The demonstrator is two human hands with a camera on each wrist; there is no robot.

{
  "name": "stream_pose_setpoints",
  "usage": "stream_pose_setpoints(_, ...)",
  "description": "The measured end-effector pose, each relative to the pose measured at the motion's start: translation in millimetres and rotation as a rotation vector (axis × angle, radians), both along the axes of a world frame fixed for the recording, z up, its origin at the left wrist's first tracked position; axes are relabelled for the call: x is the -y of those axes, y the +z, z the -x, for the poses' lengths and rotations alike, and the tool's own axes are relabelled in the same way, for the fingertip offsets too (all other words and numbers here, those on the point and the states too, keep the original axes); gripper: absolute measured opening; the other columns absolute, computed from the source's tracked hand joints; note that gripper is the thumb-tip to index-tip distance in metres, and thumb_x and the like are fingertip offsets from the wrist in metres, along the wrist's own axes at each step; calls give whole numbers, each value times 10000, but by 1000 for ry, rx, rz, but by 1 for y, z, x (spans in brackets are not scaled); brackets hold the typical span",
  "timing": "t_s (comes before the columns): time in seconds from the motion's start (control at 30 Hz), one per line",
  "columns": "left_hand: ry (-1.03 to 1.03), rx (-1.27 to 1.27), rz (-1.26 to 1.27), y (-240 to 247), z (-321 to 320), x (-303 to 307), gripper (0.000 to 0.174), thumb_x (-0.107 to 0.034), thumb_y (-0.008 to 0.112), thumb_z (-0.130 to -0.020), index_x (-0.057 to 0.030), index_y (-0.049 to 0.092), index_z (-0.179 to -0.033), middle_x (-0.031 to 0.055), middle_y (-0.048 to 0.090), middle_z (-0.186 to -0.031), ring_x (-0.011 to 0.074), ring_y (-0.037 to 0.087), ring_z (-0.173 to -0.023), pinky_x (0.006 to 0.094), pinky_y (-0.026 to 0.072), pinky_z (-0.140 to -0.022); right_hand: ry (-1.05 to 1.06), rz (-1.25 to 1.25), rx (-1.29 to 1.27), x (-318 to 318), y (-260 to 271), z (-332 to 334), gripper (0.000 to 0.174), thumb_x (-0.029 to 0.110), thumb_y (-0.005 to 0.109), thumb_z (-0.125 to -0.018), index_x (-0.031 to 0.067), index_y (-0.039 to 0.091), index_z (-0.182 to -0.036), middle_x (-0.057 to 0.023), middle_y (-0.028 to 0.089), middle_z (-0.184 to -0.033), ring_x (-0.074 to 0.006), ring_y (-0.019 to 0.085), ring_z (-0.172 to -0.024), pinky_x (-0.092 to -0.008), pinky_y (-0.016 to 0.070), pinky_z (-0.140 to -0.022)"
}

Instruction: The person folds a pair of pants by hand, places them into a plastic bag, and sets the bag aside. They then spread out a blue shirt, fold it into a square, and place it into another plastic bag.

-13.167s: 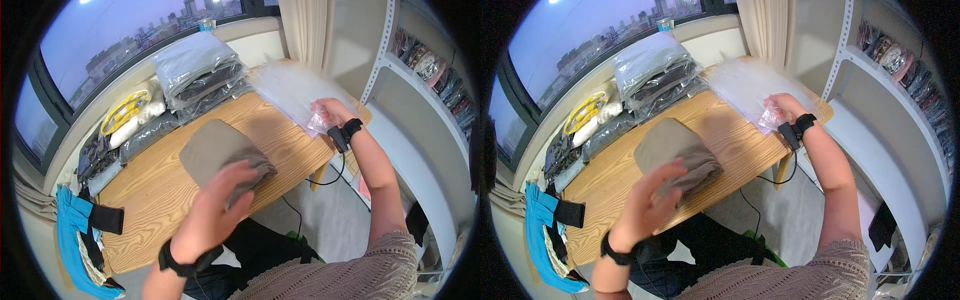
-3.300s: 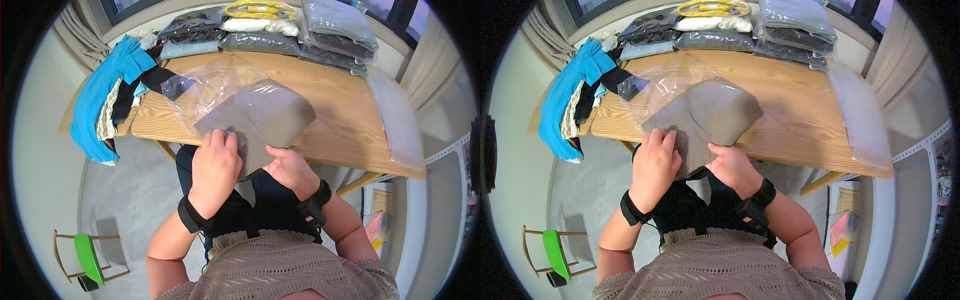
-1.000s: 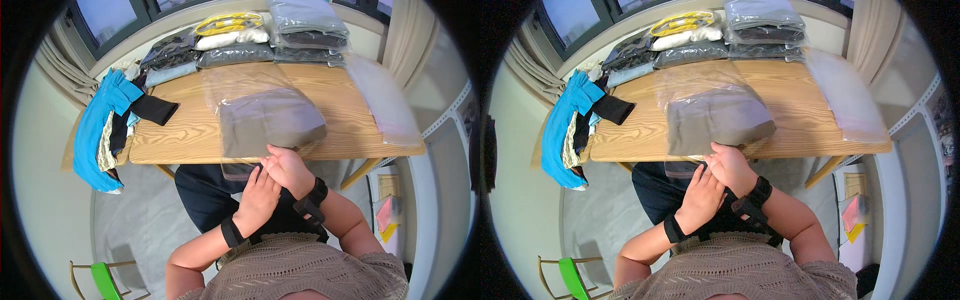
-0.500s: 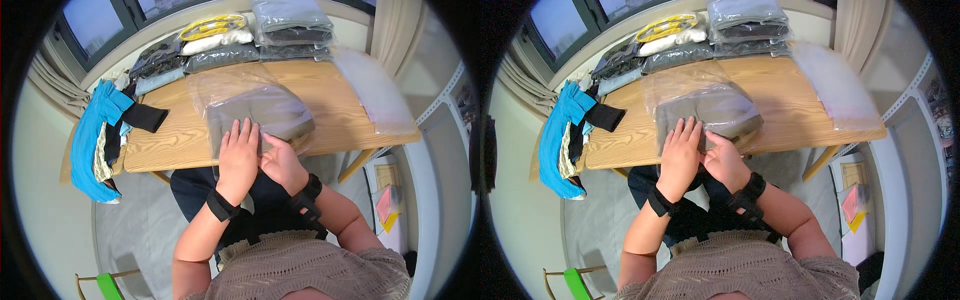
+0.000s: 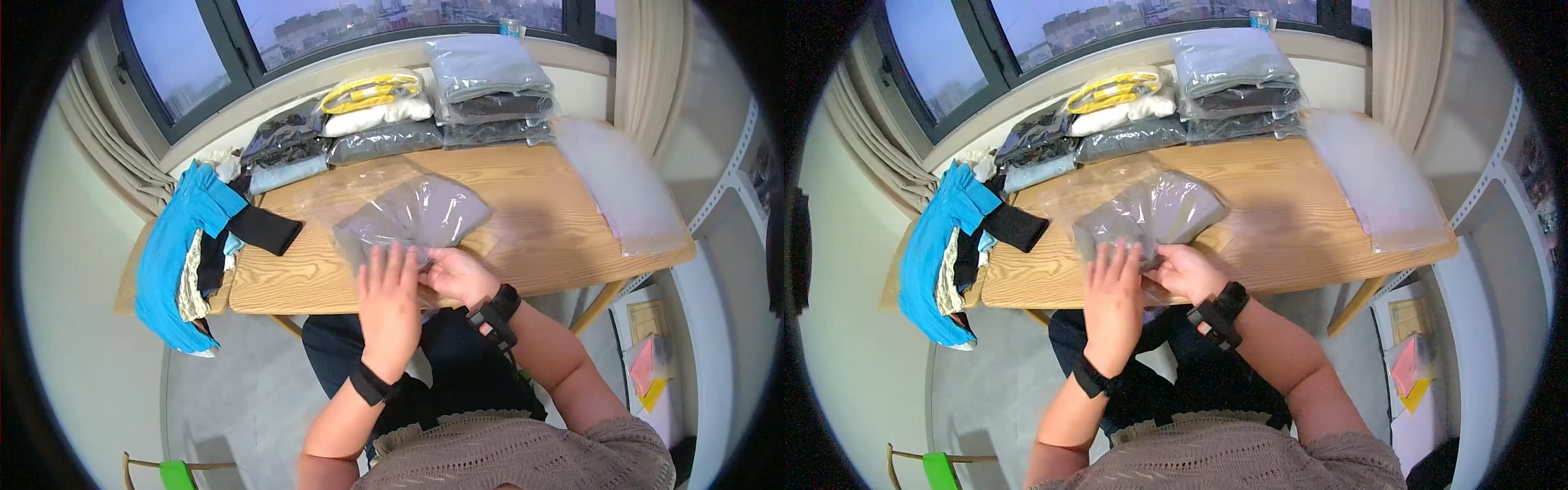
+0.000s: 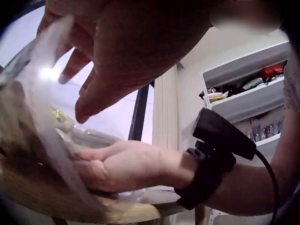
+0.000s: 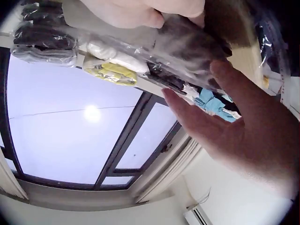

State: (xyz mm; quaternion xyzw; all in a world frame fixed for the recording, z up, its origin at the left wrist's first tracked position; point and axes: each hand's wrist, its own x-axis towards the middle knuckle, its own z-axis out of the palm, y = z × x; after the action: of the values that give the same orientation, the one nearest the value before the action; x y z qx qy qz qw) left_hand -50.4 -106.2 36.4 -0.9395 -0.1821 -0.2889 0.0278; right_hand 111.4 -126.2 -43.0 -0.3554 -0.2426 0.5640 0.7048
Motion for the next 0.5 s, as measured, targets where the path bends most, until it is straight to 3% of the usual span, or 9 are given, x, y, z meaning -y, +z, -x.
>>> stream_pose_setpoints(0.07, 178, 56, 43, 12, 13, 4, 545, -47, 610, -743, -52, 474, -1271, 228, 426, -1333, 406, 426, -1212, 487, 324, -1015, 13, 71, -527, -6, -1, 3, 265, 105, 417, -962, 6, 437, -1207, -148, 517, -1199, -257, 539, -1086, -384, 465, -948)
stream_pose_setpoints(0.1, 204, 43, 24, 9, 21, 0, 633, -56, 672, -701, -50, 450, -1294, 268, 382, -1338, 450, 409, -1199, 472, 350, -994, -118, 104, -560, -2, 18, 14, 269, 110, 411, -967, 15, 425, -1218, -161, 511, -1201, -277, 542, -1073, -400, 462, -942)
stream_pose_setpoints(0.2, 324, 98, 114, -6, 39, -11, 600, -80, 649, -728, -56, 449, -1293, 238, 423, -1314, 440, 451, -1157, 449, 425, -911, -162, 37, -490, 0, 10, 23, 291, 111, 414, -966, 7, 401, -1237, -179, 503, -1208, -287, 532, -1097, -405, 452, -945)
stream_pose_setpoints(0.27, 362, 84, 186, -15, 53, -19, 545, -82, 623, -761, -38, 456, -1278, 225, 570, -1086, 371, 580, -928, 415, 486, -747, -112, 90, -468, 8, 13, 27, 318, 131, 439, -961, -9, 387, -1242, -181, 479, -1236, -294, 500, -1138, -404, 425, -975)
stream_pose_setpoints(0.33, 386, 101, 392, -29, 66, -34, 501, -75, 597, -787, -30, 465, -1268, 203, 620, -865, 342, 611, -769, 427, 484, -661, -5, 193, -409, 20, 22, 32, 389, 170, 488, -951, -40, 358, -1252, -187, 432, -1293, -310, 436, -1219, -401, 371, -1034)
stream_pose_setpoints(0.37, 418, 116, 427, -33, 70, -38, 464, -70, 583, -803, -22, 476, -1252, 184, 611, -708, 345, 605, -654, 425, 479, -601, 109, 178, -361, 29, 20, 29, 387, 182, 529, -933, -48, 404, -1217, -182, 471, -1255, -281, 477, -1184, -379, 392, -1017)
stream_pose_setpoints(0.4, 398, 178, 461, -34, 75, -42, 420, -100, 596, -818, -29, 497, -1220, 172, 612, -676, 339, 608, -637, 412, 481, -589, 105, 189, -372, 42, 21, 28, 387, 182, 529, -933, -48, 404, -1217, -182, 471, -1255, -281, 477, -1184, -379, 392, -1017)
stream_pose_setpoints(0.47, 454, 184, 578, -25, 80, -43, 255, -136, 605, -836, -14, 574, -1059, 170, 619, -682, 335, 612, -630, 395, 478, -586, 266, 159, 201, 76, 48, 30, 405, 174, 574, -906, -60, 452, -1213, -155, 543, -1178, -241, 553, -1090, -317, 448, -929)
stream_pose_setpoints(0.5, 459, 177, 589, -26, 82, -47, 255, -136, 605, -836, -14, 574, -1059, 170, 619, -682, 335, 612, -630, 395, 478, -586, 275, 220, 544, 87, 67, 29, 343, 140, 605, -862, -39, 514, -1140, -141, 572, -1149, -194, 576, -1020, -283, 467, -859)
